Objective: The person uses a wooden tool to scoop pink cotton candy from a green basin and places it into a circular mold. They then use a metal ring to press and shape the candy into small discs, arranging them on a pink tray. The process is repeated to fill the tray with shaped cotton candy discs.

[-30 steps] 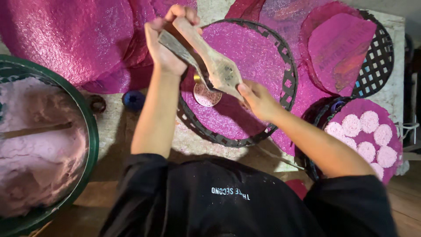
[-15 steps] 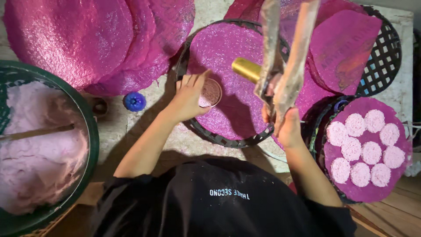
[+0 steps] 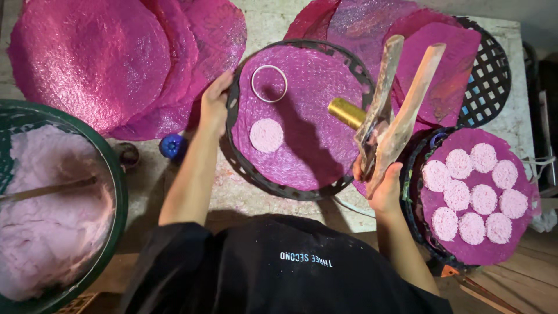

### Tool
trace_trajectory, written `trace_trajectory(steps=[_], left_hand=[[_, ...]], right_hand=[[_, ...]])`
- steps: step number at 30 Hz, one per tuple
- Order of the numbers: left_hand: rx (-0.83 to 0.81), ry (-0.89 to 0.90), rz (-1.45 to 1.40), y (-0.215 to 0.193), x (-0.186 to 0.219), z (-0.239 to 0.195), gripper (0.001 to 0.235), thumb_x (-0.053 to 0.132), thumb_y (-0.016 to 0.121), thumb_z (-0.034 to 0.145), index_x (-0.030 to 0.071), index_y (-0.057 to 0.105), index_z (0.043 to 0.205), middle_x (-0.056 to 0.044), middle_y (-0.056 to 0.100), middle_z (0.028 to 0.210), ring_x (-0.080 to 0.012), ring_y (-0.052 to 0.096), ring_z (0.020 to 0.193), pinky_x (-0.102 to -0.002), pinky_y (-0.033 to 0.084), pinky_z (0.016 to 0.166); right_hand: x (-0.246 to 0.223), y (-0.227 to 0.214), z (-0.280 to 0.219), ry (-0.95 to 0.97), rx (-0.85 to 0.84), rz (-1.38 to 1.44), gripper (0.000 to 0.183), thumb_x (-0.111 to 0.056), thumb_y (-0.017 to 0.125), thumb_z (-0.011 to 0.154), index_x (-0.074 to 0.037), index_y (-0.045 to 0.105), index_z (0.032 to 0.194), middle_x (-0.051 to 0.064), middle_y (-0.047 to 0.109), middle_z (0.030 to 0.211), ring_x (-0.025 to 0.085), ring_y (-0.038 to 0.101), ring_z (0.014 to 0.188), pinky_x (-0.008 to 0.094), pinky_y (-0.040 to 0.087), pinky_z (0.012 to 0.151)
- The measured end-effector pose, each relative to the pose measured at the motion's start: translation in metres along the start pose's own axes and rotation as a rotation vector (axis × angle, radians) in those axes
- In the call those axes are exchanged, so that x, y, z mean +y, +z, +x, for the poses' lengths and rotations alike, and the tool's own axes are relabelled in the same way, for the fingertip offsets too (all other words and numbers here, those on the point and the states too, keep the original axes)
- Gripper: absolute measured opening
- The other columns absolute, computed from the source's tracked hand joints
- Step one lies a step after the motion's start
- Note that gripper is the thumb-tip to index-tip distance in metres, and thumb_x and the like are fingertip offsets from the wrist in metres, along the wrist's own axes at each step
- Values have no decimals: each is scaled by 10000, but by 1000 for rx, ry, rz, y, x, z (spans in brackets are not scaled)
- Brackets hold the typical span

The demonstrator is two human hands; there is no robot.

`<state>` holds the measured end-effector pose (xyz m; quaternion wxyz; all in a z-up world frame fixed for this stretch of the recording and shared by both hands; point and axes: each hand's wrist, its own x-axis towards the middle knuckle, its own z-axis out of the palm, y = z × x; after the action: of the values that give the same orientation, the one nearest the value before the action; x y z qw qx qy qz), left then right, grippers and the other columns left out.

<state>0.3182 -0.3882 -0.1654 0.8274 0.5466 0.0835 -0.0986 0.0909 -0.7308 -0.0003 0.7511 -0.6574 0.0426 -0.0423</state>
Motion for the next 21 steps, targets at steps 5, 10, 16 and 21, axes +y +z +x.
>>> trace_trajectory(steps=[5,10,16,21], left_hand=[[256,323,313,27,-10,-94,417,58,532,1039,87,548,1455,-163,511,1519,-329,475,1414,-457,383,1194],[183,676,1119,54,36,-131,461,94,740,871,173,697,1323,-288,331,1545,-525,242,1399,-609,240,1151],[55,599,1257,59,42,-135,54,192,798,863,207,804,915,-44,523,1462,-353,354,1437,-693,112,1174],[21,637,1246,51,23,-152,75,184,779,874,208,818,933,-38,541,1464,-349,359,1439,-669,123,1196]], right_hand=[[14,-10,-8,48,5,54,1054,-923,400,851,-91,421,1498,52,538,997,178,530,785,325,411,649],[27,-12,-10,99,1,133,1028,-916,399,889,-61,450,1460,68,552,997,193,538,826,328,411,699],[13,-5,-11,42,-13,60,1051,-920,407,850,-80,393,1481,59,544,1032,192,537,800,335,418,659],[14,-4,-10,50,-28,5,1058,-932,387,835,-77,434,1456,50,554,981,165,534,746,310,400,622]])
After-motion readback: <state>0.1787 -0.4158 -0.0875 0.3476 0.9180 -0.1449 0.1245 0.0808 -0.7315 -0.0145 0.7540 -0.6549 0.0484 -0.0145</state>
